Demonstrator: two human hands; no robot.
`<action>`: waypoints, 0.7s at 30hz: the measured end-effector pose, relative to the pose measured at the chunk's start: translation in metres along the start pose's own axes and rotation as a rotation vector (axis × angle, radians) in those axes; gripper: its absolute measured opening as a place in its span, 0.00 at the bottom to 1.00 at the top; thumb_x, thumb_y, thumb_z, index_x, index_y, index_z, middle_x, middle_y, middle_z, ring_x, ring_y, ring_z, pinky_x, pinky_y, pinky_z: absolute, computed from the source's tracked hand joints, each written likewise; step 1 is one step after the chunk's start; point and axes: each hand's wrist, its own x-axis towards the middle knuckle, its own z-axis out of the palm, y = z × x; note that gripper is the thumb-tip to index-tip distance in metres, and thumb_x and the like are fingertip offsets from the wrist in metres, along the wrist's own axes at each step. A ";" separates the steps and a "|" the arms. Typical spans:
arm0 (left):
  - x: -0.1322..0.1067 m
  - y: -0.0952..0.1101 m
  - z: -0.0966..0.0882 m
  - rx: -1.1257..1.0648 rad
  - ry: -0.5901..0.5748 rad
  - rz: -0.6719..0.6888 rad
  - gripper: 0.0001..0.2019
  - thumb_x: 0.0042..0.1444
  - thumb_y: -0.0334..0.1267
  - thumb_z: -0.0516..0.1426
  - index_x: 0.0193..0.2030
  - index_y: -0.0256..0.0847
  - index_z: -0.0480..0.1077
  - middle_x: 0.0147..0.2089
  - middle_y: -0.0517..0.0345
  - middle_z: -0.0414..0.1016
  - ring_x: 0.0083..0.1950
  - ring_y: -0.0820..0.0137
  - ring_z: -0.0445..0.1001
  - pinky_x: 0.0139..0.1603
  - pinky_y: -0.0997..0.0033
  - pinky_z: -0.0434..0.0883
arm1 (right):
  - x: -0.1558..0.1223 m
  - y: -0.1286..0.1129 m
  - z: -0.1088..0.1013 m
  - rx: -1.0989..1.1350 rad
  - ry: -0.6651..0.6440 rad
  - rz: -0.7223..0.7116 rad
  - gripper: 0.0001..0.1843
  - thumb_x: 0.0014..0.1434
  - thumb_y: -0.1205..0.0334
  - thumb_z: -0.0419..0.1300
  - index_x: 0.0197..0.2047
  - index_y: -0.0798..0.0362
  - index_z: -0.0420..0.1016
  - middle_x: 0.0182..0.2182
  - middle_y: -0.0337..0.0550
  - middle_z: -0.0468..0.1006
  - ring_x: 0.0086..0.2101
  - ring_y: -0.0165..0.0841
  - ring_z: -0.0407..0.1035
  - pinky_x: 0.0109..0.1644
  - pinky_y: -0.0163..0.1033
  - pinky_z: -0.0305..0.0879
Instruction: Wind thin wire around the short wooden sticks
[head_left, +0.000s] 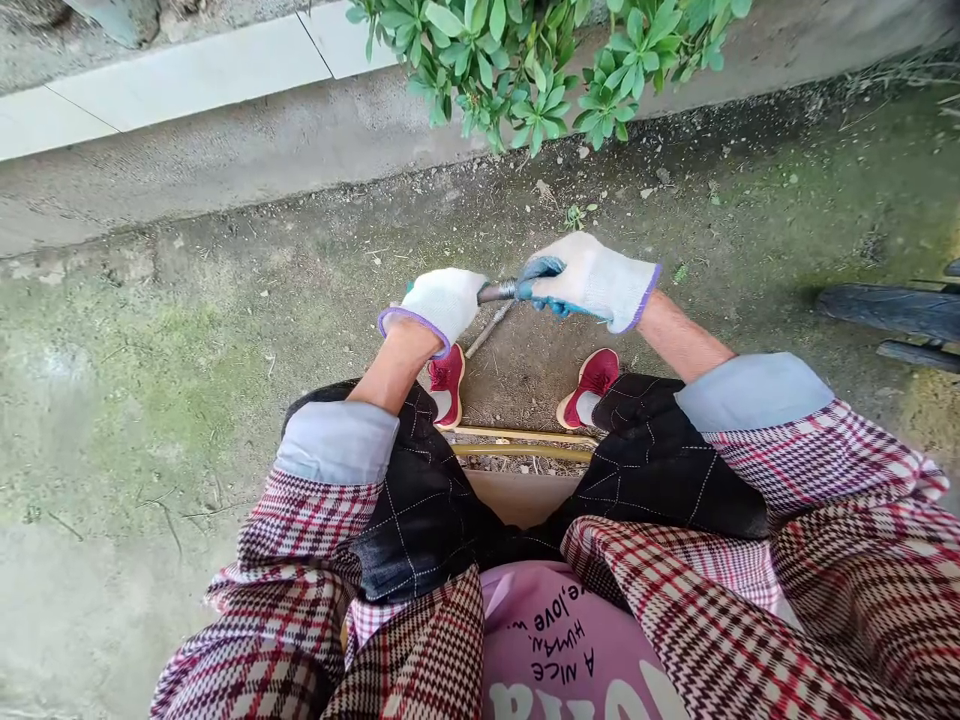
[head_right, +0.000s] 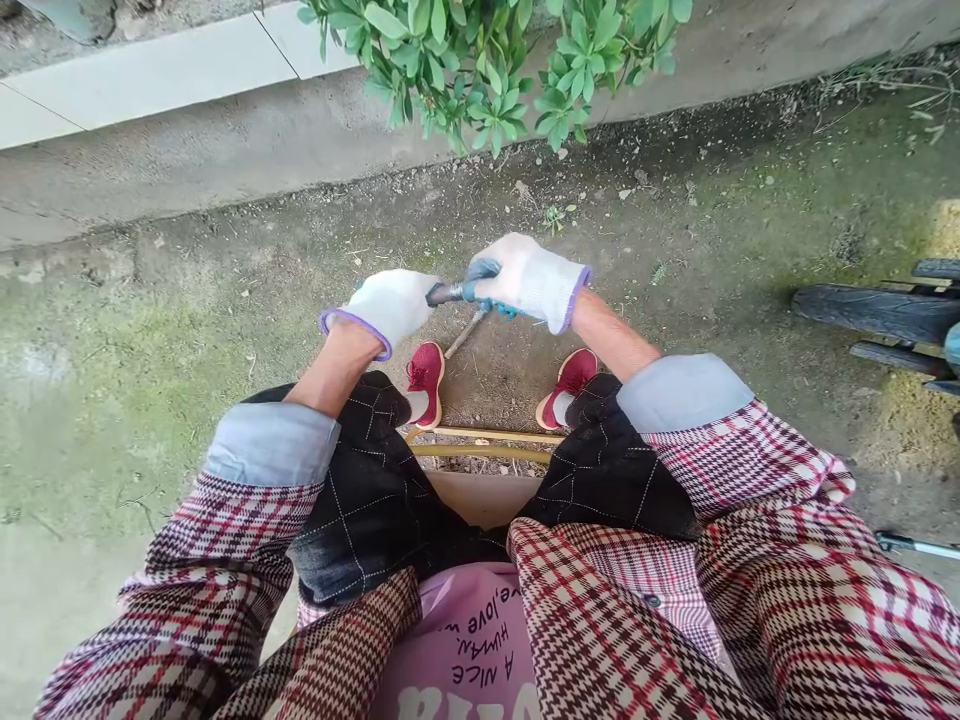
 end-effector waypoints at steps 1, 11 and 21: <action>0.000 0.001 0.000 0.027 -0.011 0.024 0.18 0.66 0.37 0.52 0.54 0.44 0.81 0.48 0.44 0.83 0.55 0.53 0.81 0.57 0.59 0.74 | 0.001 0.001 -0.004 -0.006 0.010 -0.008 0.10 0.58 0.66 0.68 0.26 0.49 0.78 0.20 0.36 0.74 0.22 0.31 0.66 0.28 0.39 0.65; -0.005 0.006 -0.001 -0.083 -0.025 0.188 0.14 0.63 0.41 0.54 0.44 0.44 0.82 0.37 0.51 0.82 0.41 0.58 0.81 0.44 0.64 0.72 | 0.015 0.021 -0.022 0.017 0.023 -0.026 0.05 0.54 0.63 0.69 0.27 0.47 0.81 0.30 0.38 0.83 0.37 0.39 0.76 0.39 0.40 0.74; 0.004 0.005 -0.003 -0.463 0.099 0.092 0.11 0.59 0.41 0.57 0.44 0.39 0.76 0.30 0.58 0.75 0.34 0.68 0.73 0.37 0.69 0.70 | 0.014 0.012 -0.001 0.177 0.101 0.019 0.10 0.57 0.61 0.71 0.27 0.49 0.76 0.22 0.40 0.77 0.22 0.32 0.68 0.27 0.40 0.72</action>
